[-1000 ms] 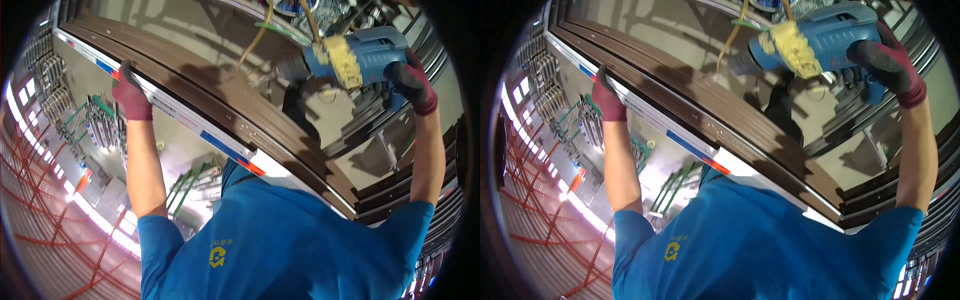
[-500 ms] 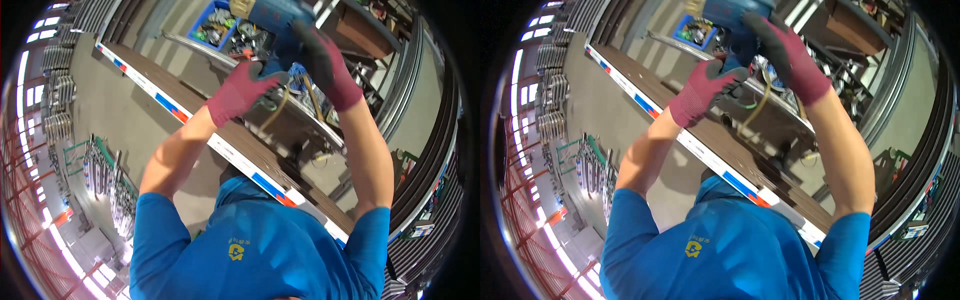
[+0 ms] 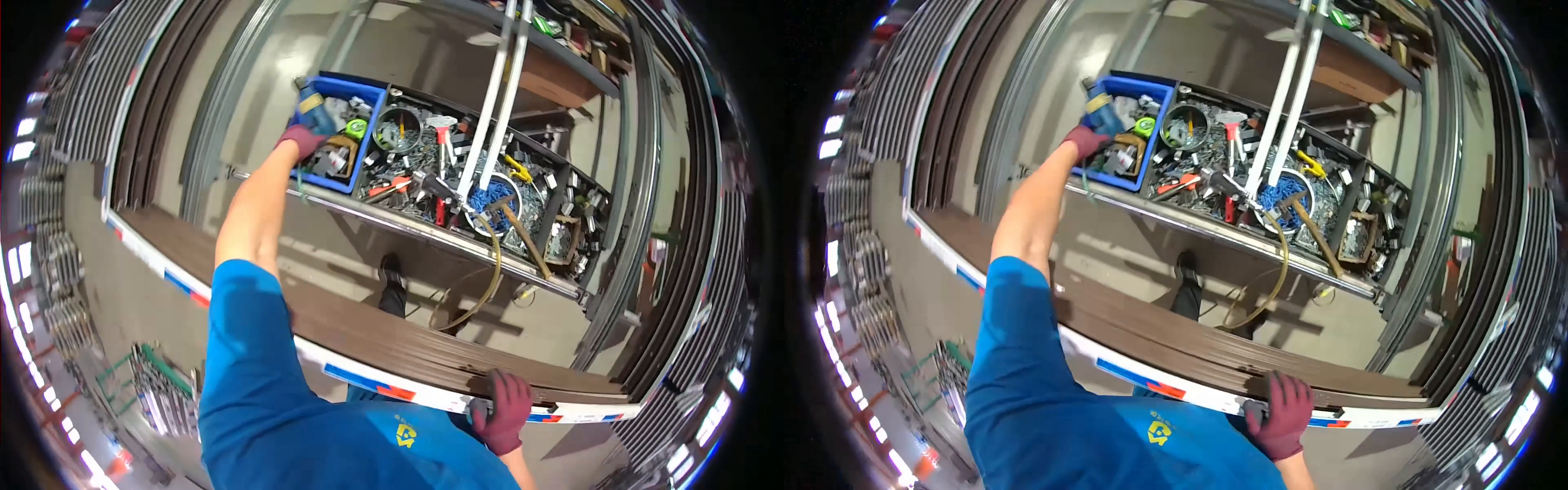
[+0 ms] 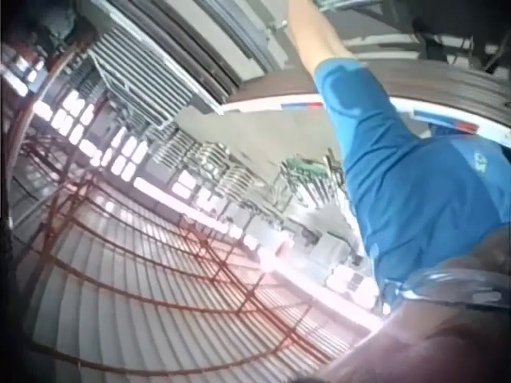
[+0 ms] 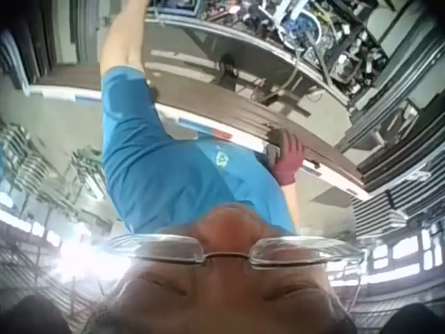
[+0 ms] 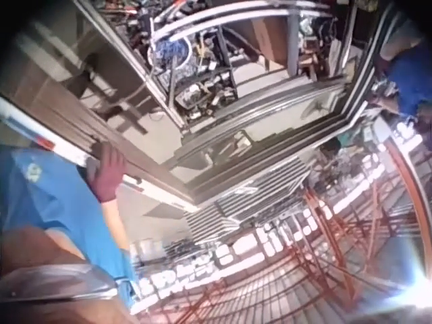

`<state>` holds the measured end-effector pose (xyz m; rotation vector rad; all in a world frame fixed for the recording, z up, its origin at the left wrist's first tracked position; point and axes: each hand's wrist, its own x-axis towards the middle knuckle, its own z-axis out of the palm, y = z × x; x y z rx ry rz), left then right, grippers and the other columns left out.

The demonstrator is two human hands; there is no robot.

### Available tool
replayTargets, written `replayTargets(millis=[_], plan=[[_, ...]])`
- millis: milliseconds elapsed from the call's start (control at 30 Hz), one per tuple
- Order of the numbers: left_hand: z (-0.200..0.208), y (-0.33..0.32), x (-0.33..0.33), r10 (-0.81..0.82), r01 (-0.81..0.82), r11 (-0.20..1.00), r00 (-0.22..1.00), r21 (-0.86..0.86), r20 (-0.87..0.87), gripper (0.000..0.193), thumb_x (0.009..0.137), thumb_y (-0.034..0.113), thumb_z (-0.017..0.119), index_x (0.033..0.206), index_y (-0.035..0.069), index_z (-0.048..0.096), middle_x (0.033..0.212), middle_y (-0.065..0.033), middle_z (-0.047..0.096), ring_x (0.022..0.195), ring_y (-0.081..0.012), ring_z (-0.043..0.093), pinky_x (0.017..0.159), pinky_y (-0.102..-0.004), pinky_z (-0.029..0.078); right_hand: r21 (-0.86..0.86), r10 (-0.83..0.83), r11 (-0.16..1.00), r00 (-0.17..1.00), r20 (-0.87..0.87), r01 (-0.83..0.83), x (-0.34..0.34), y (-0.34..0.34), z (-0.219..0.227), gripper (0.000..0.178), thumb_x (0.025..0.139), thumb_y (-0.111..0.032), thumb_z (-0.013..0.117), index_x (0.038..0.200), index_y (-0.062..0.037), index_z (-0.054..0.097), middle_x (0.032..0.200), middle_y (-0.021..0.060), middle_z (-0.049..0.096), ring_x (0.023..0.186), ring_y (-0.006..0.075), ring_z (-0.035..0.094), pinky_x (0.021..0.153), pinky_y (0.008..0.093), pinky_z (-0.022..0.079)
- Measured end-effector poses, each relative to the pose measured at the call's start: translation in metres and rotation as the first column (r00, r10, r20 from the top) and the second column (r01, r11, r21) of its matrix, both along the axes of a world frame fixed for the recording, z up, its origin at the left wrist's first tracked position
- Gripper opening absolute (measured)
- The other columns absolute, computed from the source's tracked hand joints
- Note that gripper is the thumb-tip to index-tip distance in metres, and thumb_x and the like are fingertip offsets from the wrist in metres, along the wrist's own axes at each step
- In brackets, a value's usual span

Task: Assembling and fastening large metal window or door frame components using an electric drill and hammer on a workbench.

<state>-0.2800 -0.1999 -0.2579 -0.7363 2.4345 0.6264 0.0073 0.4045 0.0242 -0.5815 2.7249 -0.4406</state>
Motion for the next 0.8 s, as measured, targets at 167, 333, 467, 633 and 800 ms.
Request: replayTargets(millis=[167,333,467,633,800], plan=[[-0.055,-0.002,-0.067,-0.077,0.097,0.991,0.977,-0.088,0.2,0.093,0.082,0.075,0.063,0.141,0.004,0.064,0.146,-0.024,0.061,0.136,-0.0395,0.059,0.113,-0.0455,0.046,0.06,-0.165,0.985,0.986,0.03,0.163,0.014,0.0,-0.003,0.07,0.073,-0.046,0.076,0.127,-0.002,0.067,0.116,0.0184,0.069,0.106,0.0407,0.065,0.094,0.0525,0.049],[-0.141,-0.097,-0.058,0.107,-0.073,0.879,0.993,0.471,-0.046,0.079,0.091,0.067,0.067,0.133,0.0,0.07,0.125,-0.0199,0.073,0.116,-0.0332,0.07,0.102,-0.0476,0.052,-0.041,-0.167,0.985,0.986,-0.003,0.166,0.003,0.017,-0.013,0.071,0.076,-0.058,0.078,0.126,-0.0088,0.067,0.118,0.0146,0.07,0.103,0.0352,0.068,0.086,0.0479,0.054],[-0.116,-0.064,-0.073,0.04,-0.047,0.997,0.994,0.064,0.104,0.075,0.091,0.059,0.072,0.139,0.002,0.066,0.13,-0.0209,0.071,0.115,-0.0352,0.069,0.102,-0.0468,0.052,-0.092,-0.254,0.964,0.965,-0.059,0.248,0.023,0.012,-0.024,0.07,0.082,-0.062,0.074,0.13,-0.0116,0.063,0.122,0.0114,0.067,0.109,0.033,0.065,0.088,0.0466,0.053],[-0.031,0.057,-0.04,-0.856,0.901,0.09,0.287,-0.424,0.43,0.071,0.09,0.047,0.078,0.144,0.005,0.06,0.137,-0.0212,0.067,0.114,-0.0363,0.068,0.102,-0.0436,0.051,-0.103,-0.294,0.956,0.921,-0.256,0.276,0.043,0.014,-0.029,0.062,0.085,-0.067,0.067,0.112,-0.0118,0.065,0.104,0.0081,0.065,0.103,0.0304,0.064,0.083,0.0459,0.051],[0.179,0.32,0.126,-0.704,0.426,0.547,0.699,0.721,0.121,0.056,0.108,0.044,0.054,0.154,0.013,0.046,0.151,-0.0146,0.05,0.136,-0.0335,0.053,0.104,-0.0467,0.05,-0.337,-0.493,0.87,0.606,-0.624,0.361,0.077,0.007,-0.063,0.051,0.076,-0.059,0.076,0.095,-0.0118,0.07,0.092,0.0084,0.07,0.092,0.0334,0.068,0.081,0.0502,0.05]])
